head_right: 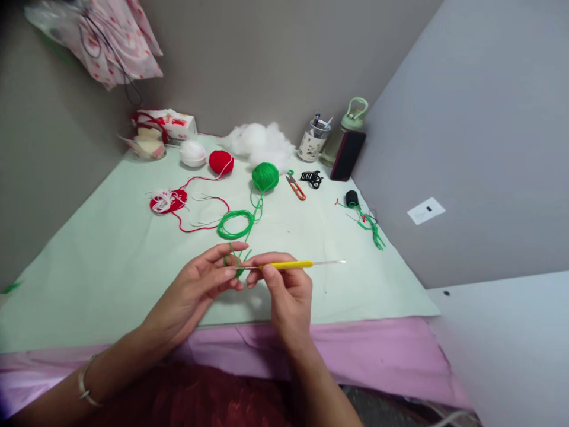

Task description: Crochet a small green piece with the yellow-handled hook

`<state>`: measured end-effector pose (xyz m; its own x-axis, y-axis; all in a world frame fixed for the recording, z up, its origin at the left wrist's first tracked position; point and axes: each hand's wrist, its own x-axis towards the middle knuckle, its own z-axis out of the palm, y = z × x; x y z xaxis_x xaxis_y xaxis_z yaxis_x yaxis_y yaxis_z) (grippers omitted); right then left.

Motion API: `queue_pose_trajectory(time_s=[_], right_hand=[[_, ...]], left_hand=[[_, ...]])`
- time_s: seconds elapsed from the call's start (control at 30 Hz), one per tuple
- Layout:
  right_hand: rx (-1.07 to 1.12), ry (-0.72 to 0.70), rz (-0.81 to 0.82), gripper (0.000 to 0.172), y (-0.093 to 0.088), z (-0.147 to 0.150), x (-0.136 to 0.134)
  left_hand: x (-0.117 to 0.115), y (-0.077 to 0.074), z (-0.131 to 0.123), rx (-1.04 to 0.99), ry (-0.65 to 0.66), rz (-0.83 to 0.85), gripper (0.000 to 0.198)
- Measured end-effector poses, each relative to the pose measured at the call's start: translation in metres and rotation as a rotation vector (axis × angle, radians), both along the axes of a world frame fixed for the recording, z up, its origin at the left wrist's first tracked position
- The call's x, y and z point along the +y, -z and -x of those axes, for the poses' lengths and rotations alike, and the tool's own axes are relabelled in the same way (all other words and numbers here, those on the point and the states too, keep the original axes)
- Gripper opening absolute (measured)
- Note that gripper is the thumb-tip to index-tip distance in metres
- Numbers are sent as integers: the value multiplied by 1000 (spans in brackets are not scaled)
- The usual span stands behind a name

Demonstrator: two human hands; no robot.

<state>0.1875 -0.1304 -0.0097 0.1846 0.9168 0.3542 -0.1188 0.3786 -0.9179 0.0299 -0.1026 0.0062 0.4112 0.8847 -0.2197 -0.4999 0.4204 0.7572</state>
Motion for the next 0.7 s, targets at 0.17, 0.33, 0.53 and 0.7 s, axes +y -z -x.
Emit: queue_pose_trajectory(time_s=[0.17, 0.33, 0.53, 0.7], right_hand=[[-328, 124, -153, 22, 0, -7, -8], [-975, 241, -479, 43, 3, -8, -13], [-847, 334, -465, 43, 6, -2, -10], [-263, 167, -198, 24, -5, -2, -4]], left_hand=[[5, 4, 3, 65, -38, -66, 29], [6, 7, 2, 105, -98, -104, 39], [8, -1, 3, -88, 112, 110, 42], [9, -5, 4, -77, 28, 84, 32]])
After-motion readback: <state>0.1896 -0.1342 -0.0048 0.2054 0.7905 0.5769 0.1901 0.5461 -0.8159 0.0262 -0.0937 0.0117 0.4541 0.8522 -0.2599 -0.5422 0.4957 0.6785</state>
